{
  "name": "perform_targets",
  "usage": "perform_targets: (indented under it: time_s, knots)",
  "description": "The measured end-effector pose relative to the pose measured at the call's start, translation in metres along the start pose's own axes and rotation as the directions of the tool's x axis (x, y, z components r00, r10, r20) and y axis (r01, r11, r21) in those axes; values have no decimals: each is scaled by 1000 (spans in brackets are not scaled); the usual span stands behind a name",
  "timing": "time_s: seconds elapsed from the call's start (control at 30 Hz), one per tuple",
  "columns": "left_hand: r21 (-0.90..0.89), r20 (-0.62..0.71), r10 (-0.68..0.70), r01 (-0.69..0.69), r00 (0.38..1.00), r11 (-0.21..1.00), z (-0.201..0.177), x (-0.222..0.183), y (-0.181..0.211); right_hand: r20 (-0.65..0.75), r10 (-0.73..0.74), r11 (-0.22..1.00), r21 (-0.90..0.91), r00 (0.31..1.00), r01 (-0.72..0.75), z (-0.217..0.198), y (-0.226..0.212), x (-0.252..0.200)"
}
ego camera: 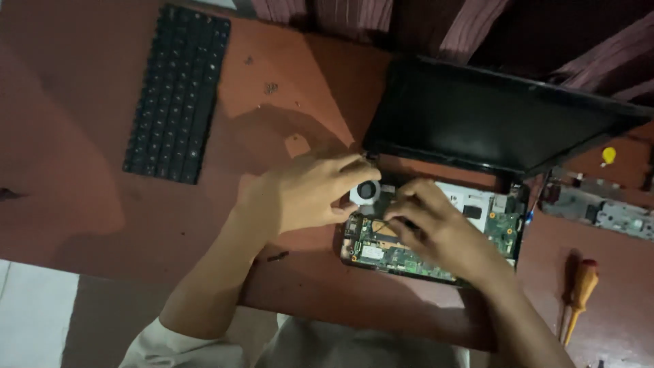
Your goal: Repairing a laptop by installing a hard drive and a cooling fan and securing them with a screwdriver
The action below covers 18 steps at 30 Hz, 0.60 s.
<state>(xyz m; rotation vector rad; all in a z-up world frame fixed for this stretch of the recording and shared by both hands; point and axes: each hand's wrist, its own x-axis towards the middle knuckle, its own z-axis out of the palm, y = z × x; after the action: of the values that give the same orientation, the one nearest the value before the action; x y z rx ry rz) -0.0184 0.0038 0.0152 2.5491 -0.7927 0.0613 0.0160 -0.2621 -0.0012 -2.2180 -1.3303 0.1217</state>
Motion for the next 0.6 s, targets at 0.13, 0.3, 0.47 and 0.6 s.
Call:
perform_targets:
  time_s: [0.13,0.3,0.47,0.6]
  knots:
    - [62,-82,90,-85,993,994,9,1,-3,33,80,991,104,996,-83,-11,6,-6]
    - [125,-68,102,-93,992,988,11,2,2,105,57,982,173,993,-75,-11,14,-12]
    - [72,2,90,-90,996,993,16,4,0,68,95,981,165,993,-105,-10,10,-9]
    - [107,58,117,-123,991,987,23,7,-3,68,114,975,186,991,-125,-9,14,-8]
